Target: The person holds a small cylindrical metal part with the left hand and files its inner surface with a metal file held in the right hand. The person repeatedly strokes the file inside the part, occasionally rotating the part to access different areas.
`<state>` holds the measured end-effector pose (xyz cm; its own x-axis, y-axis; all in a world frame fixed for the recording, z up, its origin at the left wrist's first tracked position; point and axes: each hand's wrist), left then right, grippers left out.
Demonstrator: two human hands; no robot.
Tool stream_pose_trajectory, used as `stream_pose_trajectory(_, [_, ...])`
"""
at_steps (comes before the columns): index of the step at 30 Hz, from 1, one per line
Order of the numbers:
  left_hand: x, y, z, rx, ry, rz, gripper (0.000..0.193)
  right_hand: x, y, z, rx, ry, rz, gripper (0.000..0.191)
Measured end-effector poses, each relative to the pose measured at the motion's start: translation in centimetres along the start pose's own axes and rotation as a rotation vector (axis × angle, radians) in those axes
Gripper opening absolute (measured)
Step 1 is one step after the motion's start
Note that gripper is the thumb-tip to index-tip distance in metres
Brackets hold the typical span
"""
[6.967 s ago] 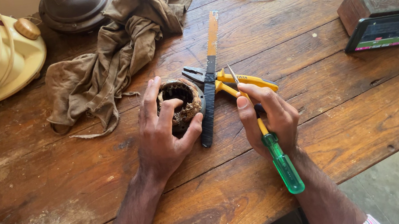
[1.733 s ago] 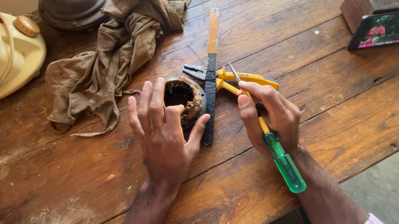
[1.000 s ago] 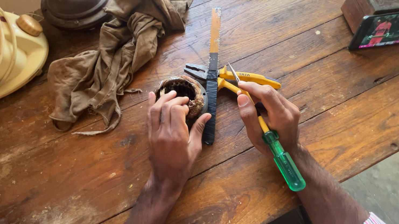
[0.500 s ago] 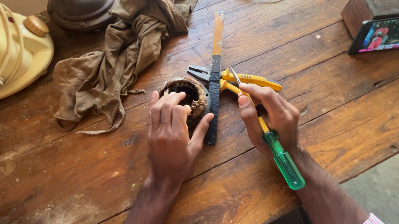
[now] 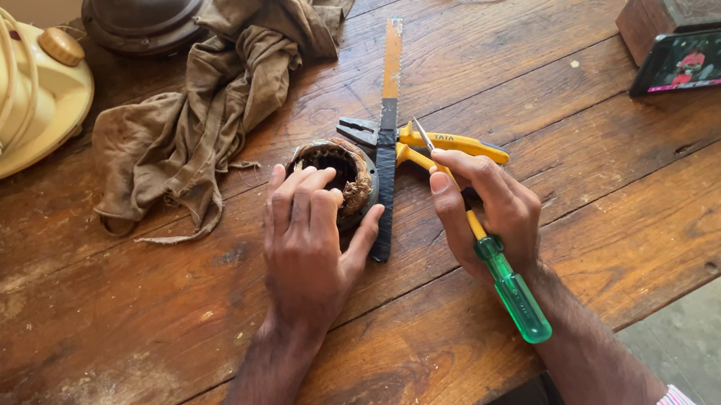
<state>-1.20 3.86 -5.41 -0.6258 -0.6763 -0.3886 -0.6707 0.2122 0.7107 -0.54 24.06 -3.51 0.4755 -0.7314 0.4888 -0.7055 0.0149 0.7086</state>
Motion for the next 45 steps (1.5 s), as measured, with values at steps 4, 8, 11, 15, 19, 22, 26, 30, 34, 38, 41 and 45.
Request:
stream_pose_trajectory(4, [-0.04, 0.11, -0.01, 0.004, -0.001, 0.002, 0.043, -0.09, 0.0, -0.01, 0.011, 0.002, 0.014, 0.019])
stream_pose_trajectory(8, [-0.13, 0.21, -0.04, 0.004, -0.007, 0.007, 0.043, -0.14, 0.02, -0.05, 0.004, 0.006, 0.005, 0.019])
stream_pose_trajectory(11, [-0.21, 0.23, -0.18, 0.001, -0.015, 0.005, 0.043, -0.08, 0.01, -0.06, -0.001, 0.007, -0.004, 0.019])
stream_pose_trajectory(15, [-0.28, 0.19, -0.33, 0.006, -0.014, 0.0, 0.043, -0.04, -0.03, -0.06, 0.004, 0.006, 0.009, 0.02])
stream_pose_trajectory(19, [-0.19, 0.13, -0.27, 0.008, -0.013, 0.001, 0.043, -0.1, -0.04, -0.05, 0.002, -0.002, -0.002, 0.02])
stream_pose_trajectory(22, [-0.04, 0.08, -0.18, 0.02, 0.0, 0.008, 0.044, -0.15, -0.03, -0.01, 0.015, 0.009, 0.014, 0.02])
stream_pose_trajectory(26, [0.05, 0.04, -0.06, 0.017, -0.002, 0.009, 0.044, -0.17, -0.03, 0.02, 0.007, -0.002, 0.007, 0.02])
stream_pose_trajectory(30, [0.0, 0.09, -0.09, 0.017, -0.005, 0.008, 0.044, -0.18, 0.0, 0.0, 0.003, -0.005, 0.0, 0.02])
stream_pose_trajectory(34, [-0.09, 0.19, -0.26, 0.017, -0.013, 0.003, 0.044, -0.19, 0.04, -0.01, -0.006, -0.01, -0.015, 0.019])
stream_pose_trajectory(38, [-0.31, 0.22, -0.34, 0.015, -0.01, 0.002, 0.045, -0.17, 0.02, -0.08, -0.002, -0.01, -0.001, 0.02])
stream_pose_trajectory(41, [-0.38, 0.29, -0.36, 0.014, -0.007, 0.004, 0.045, -0.16, -0.01, -0.15, -0.006, -0.01, -0.002, 0.02])
stream_pose_trajectory(45, [-0.38, 0.34, -0.4, 0.013, -0.009, 0.003, 0.045, -0.17, 0.01, -0.16, -0.011, -0.008, -0.014, 0.02])
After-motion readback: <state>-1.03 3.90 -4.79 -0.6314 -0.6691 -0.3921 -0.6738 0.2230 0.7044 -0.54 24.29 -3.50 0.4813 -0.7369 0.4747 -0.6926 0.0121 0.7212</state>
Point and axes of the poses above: each hand's wrist, its own y-axis towards the middle knuckle, its own z-axis out of the palm, x = y × z, and after that the axes turned 9 degrees about -y, right-handed
